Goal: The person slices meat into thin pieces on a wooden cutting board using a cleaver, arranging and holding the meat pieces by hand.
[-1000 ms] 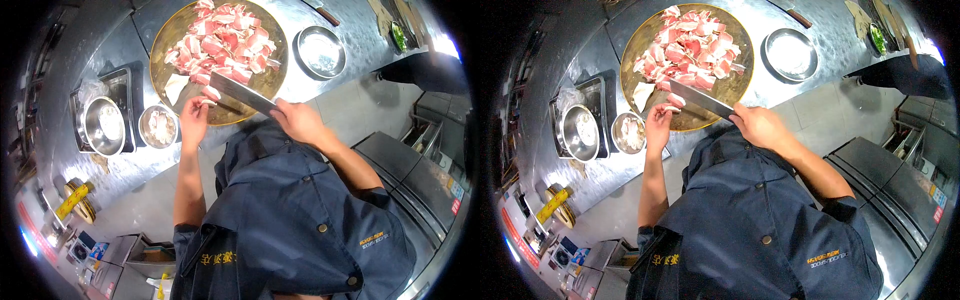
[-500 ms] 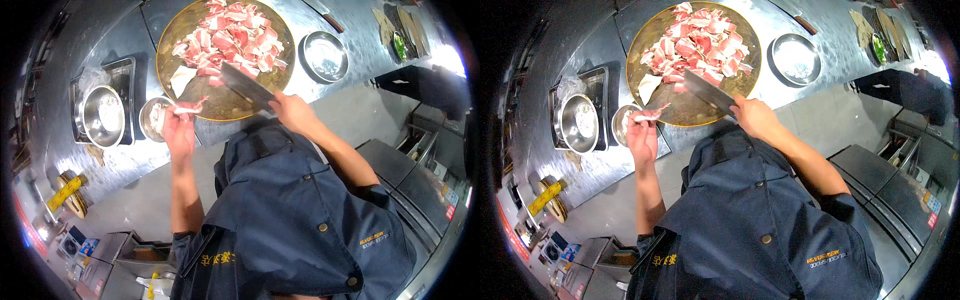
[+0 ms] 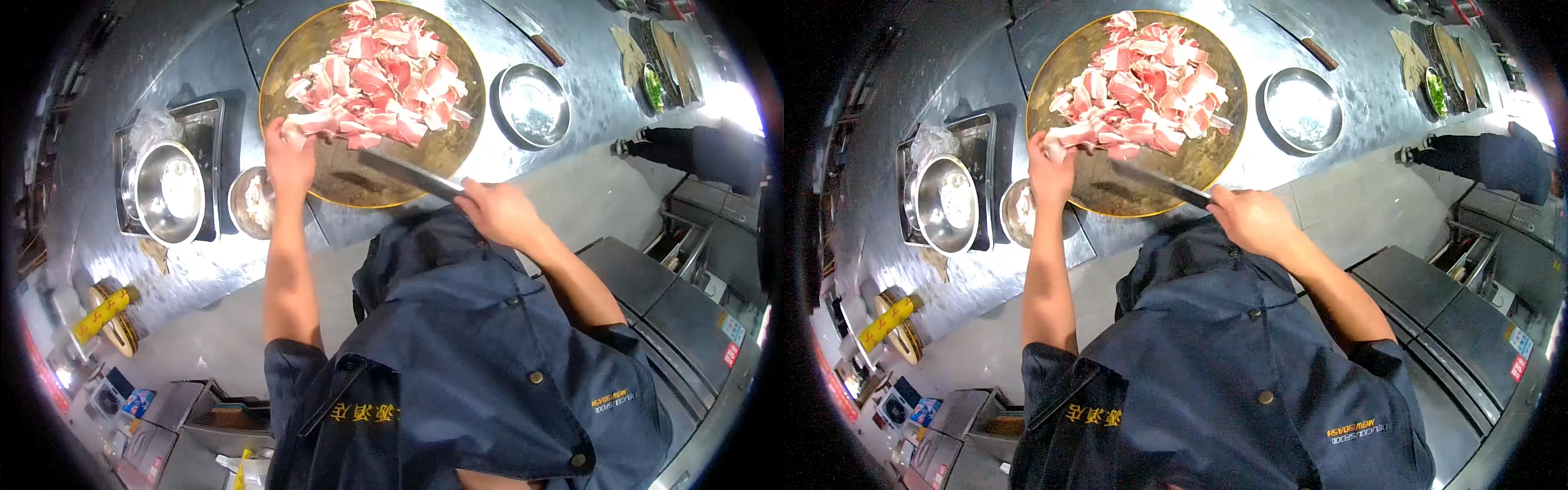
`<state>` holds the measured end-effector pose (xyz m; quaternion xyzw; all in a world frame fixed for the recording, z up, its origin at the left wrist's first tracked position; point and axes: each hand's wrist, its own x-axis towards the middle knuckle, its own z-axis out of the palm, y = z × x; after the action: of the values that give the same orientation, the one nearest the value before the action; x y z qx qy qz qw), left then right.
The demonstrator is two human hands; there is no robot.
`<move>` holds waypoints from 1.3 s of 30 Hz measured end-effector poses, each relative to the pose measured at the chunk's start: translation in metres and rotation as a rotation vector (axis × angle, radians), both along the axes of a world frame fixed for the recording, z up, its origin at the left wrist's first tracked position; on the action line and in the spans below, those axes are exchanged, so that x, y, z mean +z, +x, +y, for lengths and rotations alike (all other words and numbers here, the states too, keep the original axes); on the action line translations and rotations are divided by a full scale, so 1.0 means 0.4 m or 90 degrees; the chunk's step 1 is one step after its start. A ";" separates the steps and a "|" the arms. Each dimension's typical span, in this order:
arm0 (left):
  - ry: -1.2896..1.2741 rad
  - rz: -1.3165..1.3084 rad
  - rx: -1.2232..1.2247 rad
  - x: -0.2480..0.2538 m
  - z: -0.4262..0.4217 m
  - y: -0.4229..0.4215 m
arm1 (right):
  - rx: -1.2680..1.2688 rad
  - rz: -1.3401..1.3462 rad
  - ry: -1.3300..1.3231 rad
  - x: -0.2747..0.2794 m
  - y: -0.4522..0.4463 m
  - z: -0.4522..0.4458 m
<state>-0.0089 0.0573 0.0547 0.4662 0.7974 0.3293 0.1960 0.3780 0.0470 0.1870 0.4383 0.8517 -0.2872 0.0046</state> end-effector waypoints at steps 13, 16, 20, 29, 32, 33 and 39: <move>-0.031 -0.834 -0.043 0.248 -0.099 -0.038 | -0.050 0.020 0.006 -0.150 -0.215 0.125; 0.021 -1.111 -0.108 0.260 -0.090 0.005 | -0.054 0.032 0.087 -0.151 -0.196 0.142; 0.054 -0.907 -0.120 0.221 -0.093 0.059 | -0.065 0.032 0.039 -0.076 -0.156 0.121; 0.153 -0.734 -0.054 0.242 -0.160 0.081 | 0.058 -0.015 -0.052 -0.066 -0.124 0.054; 0.069 -0.714 -0.005 0.230 -0.205 0.054 | 0.064 0.032 -0.049 -0.131 -0.210 0.077; 0.045 -0.704 -0.005 0.202 -0.213 0.044 | 0.028 0.044 0.001 -0.149 -0.237 0.088; -0.136 -0.241 0.063 -0.001 -0.129 0.111 | 0.011 0.126 -0.021 -0.143 -0.247 0.156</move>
<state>0.0355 0.0057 0.0543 0.3331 0.7983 0.3340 0.3744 0.2793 0.1094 0.1299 0.4002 0.8469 -0.3431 -0.0701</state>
